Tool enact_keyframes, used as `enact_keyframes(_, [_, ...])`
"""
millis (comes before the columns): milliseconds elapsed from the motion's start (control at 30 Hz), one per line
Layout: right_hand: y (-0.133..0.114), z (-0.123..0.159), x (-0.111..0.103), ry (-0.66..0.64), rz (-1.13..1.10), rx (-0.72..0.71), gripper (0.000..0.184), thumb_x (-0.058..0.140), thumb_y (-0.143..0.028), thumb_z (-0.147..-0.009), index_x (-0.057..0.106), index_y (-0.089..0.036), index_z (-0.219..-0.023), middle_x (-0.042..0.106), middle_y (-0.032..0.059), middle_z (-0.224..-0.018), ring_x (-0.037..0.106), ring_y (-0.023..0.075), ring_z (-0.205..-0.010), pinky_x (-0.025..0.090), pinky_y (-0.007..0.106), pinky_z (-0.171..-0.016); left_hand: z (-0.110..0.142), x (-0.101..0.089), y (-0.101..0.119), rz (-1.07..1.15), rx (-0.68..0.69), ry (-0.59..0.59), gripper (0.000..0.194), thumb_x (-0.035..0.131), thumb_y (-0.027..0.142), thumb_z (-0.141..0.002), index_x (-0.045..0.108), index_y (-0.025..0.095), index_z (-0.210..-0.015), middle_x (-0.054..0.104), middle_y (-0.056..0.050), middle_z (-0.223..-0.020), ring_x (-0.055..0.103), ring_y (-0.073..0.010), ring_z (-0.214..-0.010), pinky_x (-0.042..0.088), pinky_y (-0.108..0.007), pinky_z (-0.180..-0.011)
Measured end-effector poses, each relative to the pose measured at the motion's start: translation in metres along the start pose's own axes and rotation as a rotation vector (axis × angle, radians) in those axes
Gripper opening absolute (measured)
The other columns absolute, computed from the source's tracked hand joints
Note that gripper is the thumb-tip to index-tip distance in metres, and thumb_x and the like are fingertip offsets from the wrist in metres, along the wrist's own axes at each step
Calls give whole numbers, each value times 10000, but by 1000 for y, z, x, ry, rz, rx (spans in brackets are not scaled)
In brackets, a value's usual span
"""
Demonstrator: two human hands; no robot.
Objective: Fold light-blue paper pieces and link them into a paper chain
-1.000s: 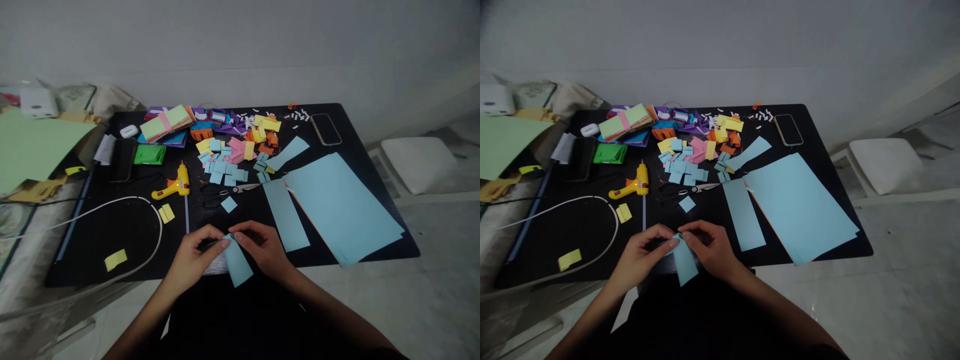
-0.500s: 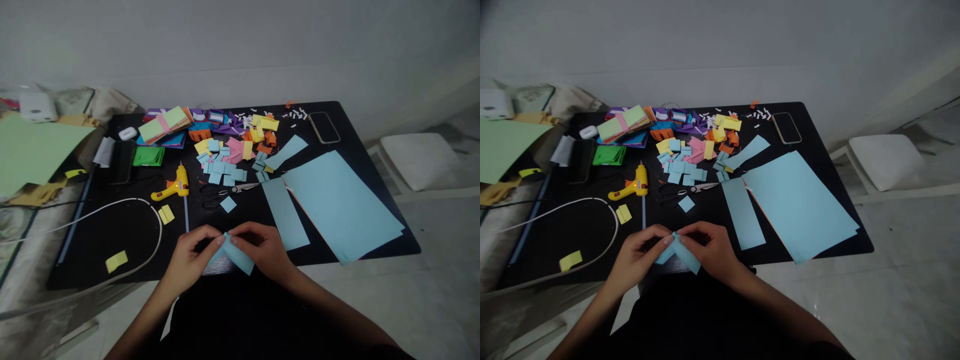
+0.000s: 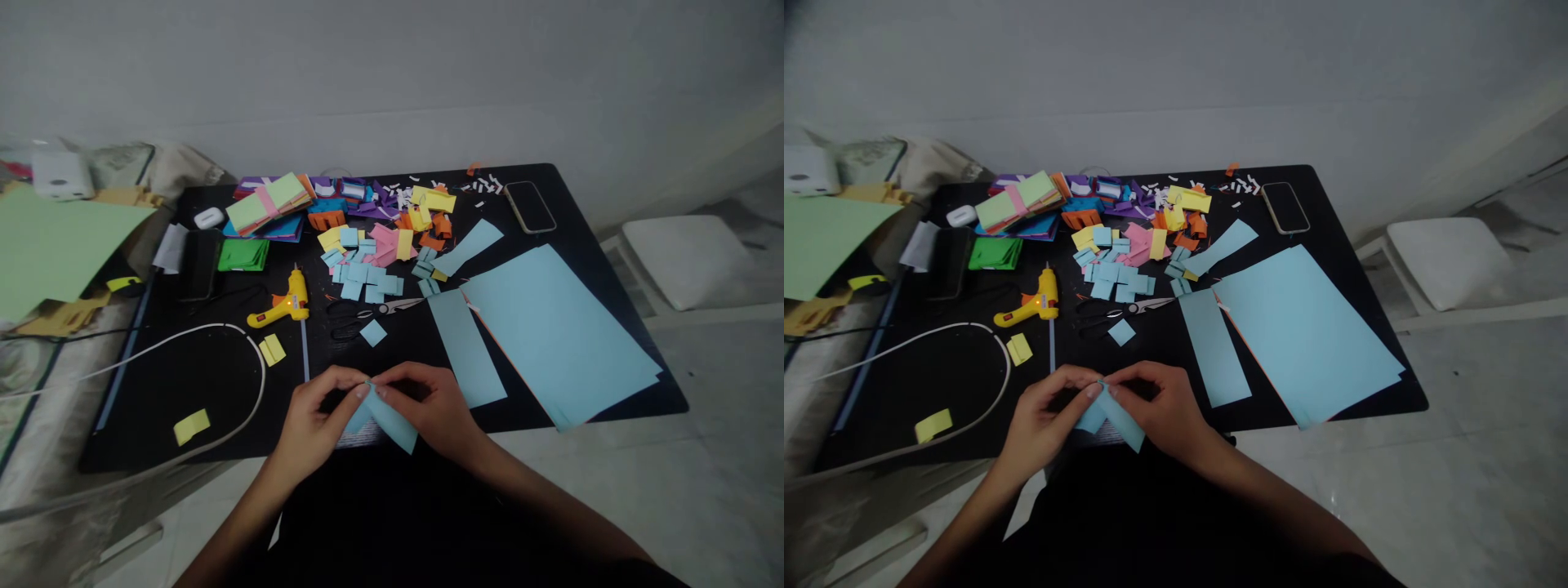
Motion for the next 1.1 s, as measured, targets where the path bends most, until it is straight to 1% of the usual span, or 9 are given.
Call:
enact_keyframes(133, [-1,1,-1,-4,-25,39,130,811,-320,-846,808,-239,-948,812,19,-912,769,192,-862,617,332,-797,2,0,-5,72,-46,6,141,722,301,-937,789,230,-1039,797,-20,-851,741,-155,-744,598,-247,-694])
enact_keyframes(267, [-1,2,-1,-29,-20,64,121,805,-324,-854,808,-233,-932,812,21,-900,767,193,-852,616,330,-786,2,1,-2,70,-29,-25,119,721,286,-939,810,226,-991,812,-33,-898,757,-161,-782,614,-254,-733])
enact_keyframes(467, [-1,2,-3,-27,-39,47,139,830,-311,-839,807,-244,-958,813,12,-932,773,187,-897,624,346,-862,2,1,-1,76,-27,-28,104,723,269,-936,802,225,-987,812,-21,-873,759,-150,-763,617,-239,-722])
enact_keyframes(667, [0,3,-4,-7,-48,49,153,843,-302,-822,805,-246,-959,811,15,-925,773,186,-891,634,369,-874,3,2,-1,80,-22,-16,110,715,267,-938,799,222,-994,817,-27,-884,766,-158,-779,623,-251,-732])
enact_keyframes(833, [-1,4,-4,11,-52,41,171,856,-304,-809,807,-251,-965,815,16,-940,777,190,-901,637,374,-886,3,1,-1,60,-33,-6,150,719,276,-938,791,237,-1064,809,-10,-827,752,-150,-719,599,-237,-665])
enact_keyframes(967, [-2,5,-3,16,-45,43,178,851,-304,-813,809,-253,-978,816,15,-929,779,192,-888,640,375,-870,3,0,-1,56,-32,-10,120,721,275,-934,801,240,-1016,823,-18,-875,770,-161,-768,614,-249,-710])
enact_keyframes(1100, [-4,4,-3,6,-33,45,158,838,-311,-825,809,-243,-964,816,22,-922,779,195,-877,641,367,-846,4,1,-3,72,-52,-12,118,716,302,-938,796,227,-982,820,-27,-877,769,-167,-774,611,-252,-710])
Point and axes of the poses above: each hand's wrist, its own z-axis away from the middle knuckle, its own x-axis out of the palm, y = z × x, the point moved 8 cm from there along -z, towards the middle knuckle
